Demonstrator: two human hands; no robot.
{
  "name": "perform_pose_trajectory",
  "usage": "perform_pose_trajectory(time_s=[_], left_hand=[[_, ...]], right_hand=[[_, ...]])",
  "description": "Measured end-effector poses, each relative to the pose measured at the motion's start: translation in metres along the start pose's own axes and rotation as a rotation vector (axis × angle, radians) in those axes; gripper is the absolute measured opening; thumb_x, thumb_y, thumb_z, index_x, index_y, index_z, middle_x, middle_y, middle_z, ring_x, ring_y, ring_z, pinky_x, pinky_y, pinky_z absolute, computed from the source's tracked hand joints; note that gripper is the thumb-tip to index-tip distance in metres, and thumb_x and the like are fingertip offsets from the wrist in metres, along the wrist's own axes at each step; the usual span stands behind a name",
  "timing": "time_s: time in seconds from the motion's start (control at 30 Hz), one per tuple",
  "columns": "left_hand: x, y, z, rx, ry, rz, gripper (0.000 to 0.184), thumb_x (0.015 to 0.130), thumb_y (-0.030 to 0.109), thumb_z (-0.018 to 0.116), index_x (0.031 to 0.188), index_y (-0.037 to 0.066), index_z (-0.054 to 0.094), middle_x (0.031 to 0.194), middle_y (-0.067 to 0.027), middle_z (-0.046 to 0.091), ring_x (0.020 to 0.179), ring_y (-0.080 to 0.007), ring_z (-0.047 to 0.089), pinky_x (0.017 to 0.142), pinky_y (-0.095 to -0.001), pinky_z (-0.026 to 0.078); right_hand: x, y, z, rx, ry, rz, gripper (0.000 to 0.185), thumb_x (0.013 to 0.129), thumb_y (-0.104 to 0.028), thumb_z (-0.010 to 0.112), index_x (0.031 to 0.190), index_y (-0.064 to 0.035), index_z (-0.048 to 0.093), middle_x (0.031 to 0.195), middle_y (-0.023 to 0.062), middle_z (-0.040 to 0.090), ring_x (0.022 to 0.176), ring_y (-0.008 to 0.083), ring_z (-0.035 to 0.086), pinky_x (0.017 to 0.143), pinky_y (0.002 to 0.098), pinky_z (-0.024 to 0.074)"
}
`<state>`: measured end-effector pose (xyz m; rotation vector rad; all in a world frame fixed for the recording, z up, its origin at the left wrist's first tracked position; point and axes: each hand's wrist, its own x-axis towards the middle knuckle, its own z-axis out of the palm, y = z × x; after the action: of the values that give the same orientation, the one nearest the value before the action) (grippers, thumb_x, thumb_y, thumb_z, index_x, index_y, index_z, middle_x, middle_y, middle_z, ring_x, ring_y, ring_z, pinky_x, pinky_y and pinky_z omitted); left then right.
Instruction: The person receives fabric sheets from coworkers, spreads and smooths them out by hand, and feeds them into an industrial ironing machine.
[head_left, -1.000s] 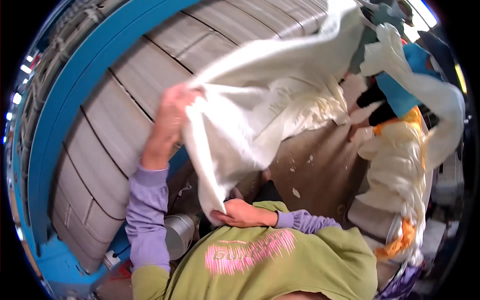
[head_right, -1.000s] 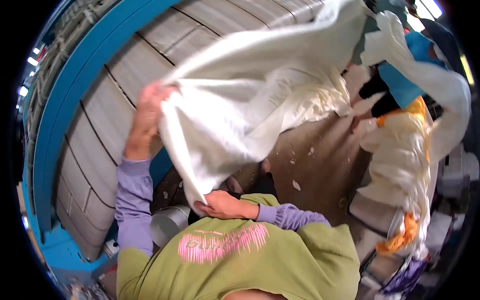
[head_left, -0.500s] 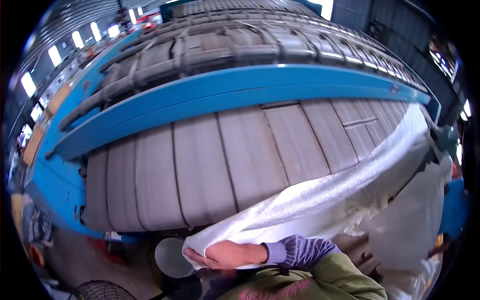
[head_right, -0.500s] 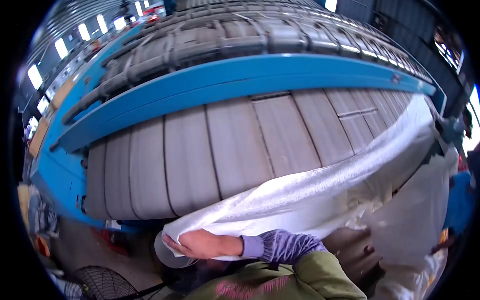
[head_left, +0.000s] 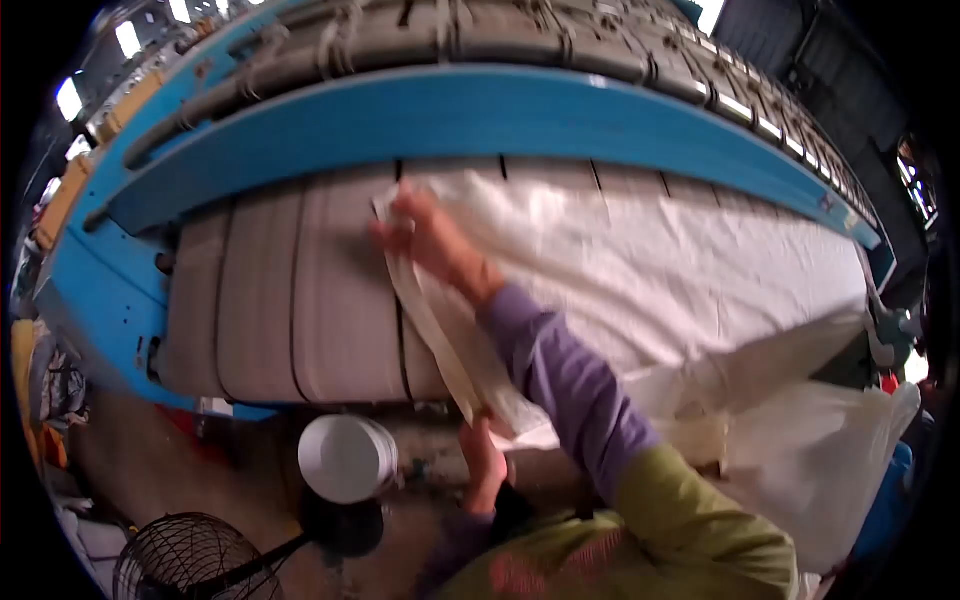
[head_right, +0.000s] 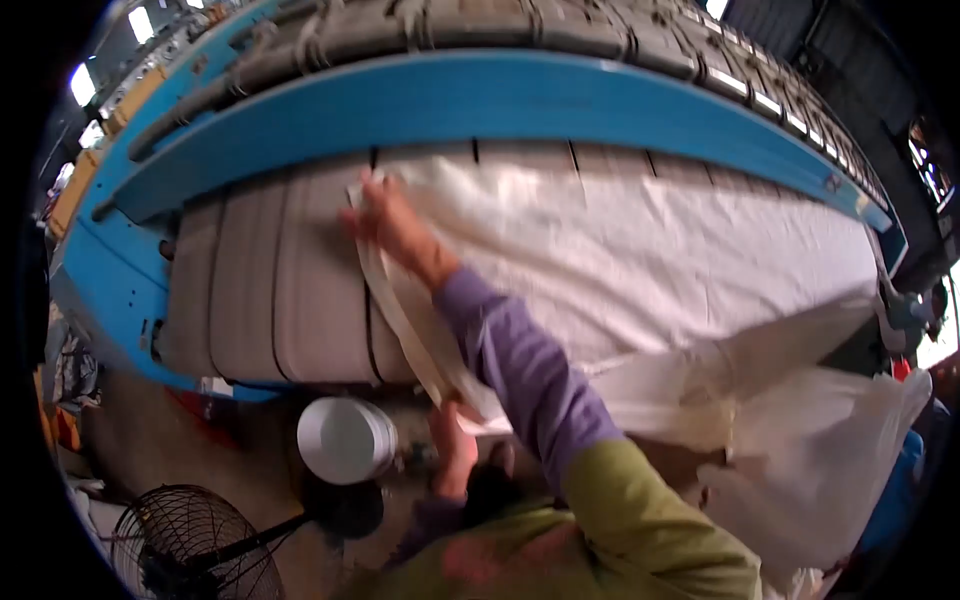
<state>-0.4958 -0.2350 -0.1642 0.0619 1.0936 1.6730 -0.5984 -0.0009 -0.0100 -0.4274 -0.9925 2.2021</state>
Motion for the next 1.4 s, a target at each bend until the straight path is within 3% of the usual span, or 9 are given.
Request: perform_pose_trajectory(time_s=[0.07, 0.3, 0.7, 0.8, 0.93, 1.07, 1.23, 1.3, 1.4], left_hand=[[-0.013, 0.013, 0.028, -0.154, 0.071, 0.092, 0.027, 0.088, 0.024, 0.053, 0.1, 0.0, 0.055, 0.094, -0.0042, 0.058, 0.079, -0.0115, 0.055, 0.067, -0.0253, 0.044], [-0.015, 0.005, 0.032, 0.059, 0.018, 0.382, 0.035, 0.084, 0.016, 0.061, 0.112, -0.004, 0.05, 0.105, -0.0078, 0.056, 0.089, -0.0145, 0.055, 0.077, -0.0271, 0.045], [0.073, -0.087, 0.026, 1.097, 0.195, -0.265, 0.051, 0.084, 0.027, 0.057, 0.122, -0.005, 0.044, 0.122, -0.0115, 0.048, 0.108, -0.0205, 0.045, 0.096, -0.0321, 0.033], [0.036, -0.032, 0.0, 0.44, -0.037, 0.165, 0.039, 0.082, 0.022, 0.059, 0.109, -0.005, 0.054, 0.111, -0.0137, 0.054, 0.103, -0.0234, 0.052, 0.088, -0.038, 0.043], [0.003, -0.017, 0.013, 0.4, 0.036, 0.367, 0.045, 0.083, 0.021, 0.061, 0.115, -0.009, 0.049, 0.116, -0.0207, 0.051, 0.102, -0.0268, 0.053, 0.089, -0.0376, 0.043], [0.013, -0.12, 0.048, 0.967, -0.307, 0.337, 0.039, 0.083, 0.019, 0.061, 0.113, -0.006, 0.052, 0.115, -0.0123, 0.054, 0.103, -0.0207, 0.052, 0.09, -0.0321, 0.04], [-0.005, -0.056, 0.003, 0.296, -0.069, 0.234, 0.049, 0.089, 0.026, 0.049, 0.123, -0.009, 0.042, 0.12, -0.0247, 0.048, 0.101, -0.0352, 0.053, 0.093, -0.0443, 0.04], [-0.029, -0.037, 0.014, 0.856, 0.169, 0.64, 0.061, 0.088, 0.035, 0.05, 0.117, -0.018, 0.041, 0.116, -0.0254, 0.049, 0.097, -0.0347, 0.055, 0.086, -0.048, 0.046], [-0.002, -0.073, 0.018, 0.76, 0.076, 0.047, 0.057, 0.085, 0.028, 0.057, 0.122, -0.012, 0.04, 0.119, -0.0202, 0.049, 0.102, -0.0314, 0.053, 0.088, -0.0448, 0.044]], right_hand=[[-0.033, -0.024, -0.01, -0.173, -0.086, -0.12, 0.092, 0.081, -0.054, 0.054, 0.138, -0.0003, 0.005, 0.144, 0.0167, 0.013, 0.119, 0.0318, 0.039, 0.095, 0.0391, 0.0369], [-0.209, 0.001, -0.057, -2.037, 0.174, -0.424, 0.074, 0.082, -0.056, 0.044, 0.138, -0.01, 0.029, 0.142, 0.0172, 0.023, 0.135, 0.0304, 0.012, 0.107, 0.0488, 0.0024], [-0.073, -0.035, -0.096, -1.705, 0.453, -0.805, 0.071, 0.084, -0.059, 0.032, 0.133, -0.0077, 0.036, 0.138, 0.018, 0.031, 0.13, 0.0323, 0.025, 0.105, 0.0502, 0.0146], [-0.227, -0.062, -0.104, -1.524, 0.332, -0.941, 0.047, 0.084, -0.039, 0.049, 0.12, -0.0081, 0.047, 0.13, 0.0174, 0.039, 0.128, 0.0327, 0.028, 0.103, 0.05, 0.022], [-0.402, -0.018, -0.202, -1.424, 0.488, -0.578, 0.027, 0.078, -0.01, 0.06, 0.105, -0.0099, 0.055, 0.122, 0.0114, 0.047, 0.121, 0.0291, 0.039, 0.099, 0.043, 0.0321], [-0.552, 0.047, -0.272, -1.178, 0.707, 0.073, 0.022, 0.083, -0.02, 0.054, 0.099, -0.0055, 0.055, 0.103, 0.0157, 0.056, 0.097, 0.0323, 0.053, 0.082, 0.0377, 0.0445], [-0.669, 0.034, -0.309, -1.27, 0.659, 0.471, 0.025, 0.083, -0.028, 0.051, 0.094, -0.0075, 0.058, 0.087, 0.0152, 0.062, 0.081, 0.0339, 0.06, 0.07, 0.0429, 0.0475], [-0.691, 0.019, -0.325, -1.323, 0.72, 0.537, 0.024, 0.084, -0.028, 0.05, 0.094, -0.0067, 0.056, 0.086, 0.0151, 0.062, 0.08, 0.0344, 0.059, 0.069, 0.0435, 0.0473], [-0.706, 0.018, -0.354, -1.408, 0.802, 0.523, 0.023, 0.082, -0.027, 0.051, 0.091, -0.0067, 0.056, 0.087, 0.014, 0.062, 0.079, 0.0339, 0.059, 0.068, 0.0438, 0.0474]])
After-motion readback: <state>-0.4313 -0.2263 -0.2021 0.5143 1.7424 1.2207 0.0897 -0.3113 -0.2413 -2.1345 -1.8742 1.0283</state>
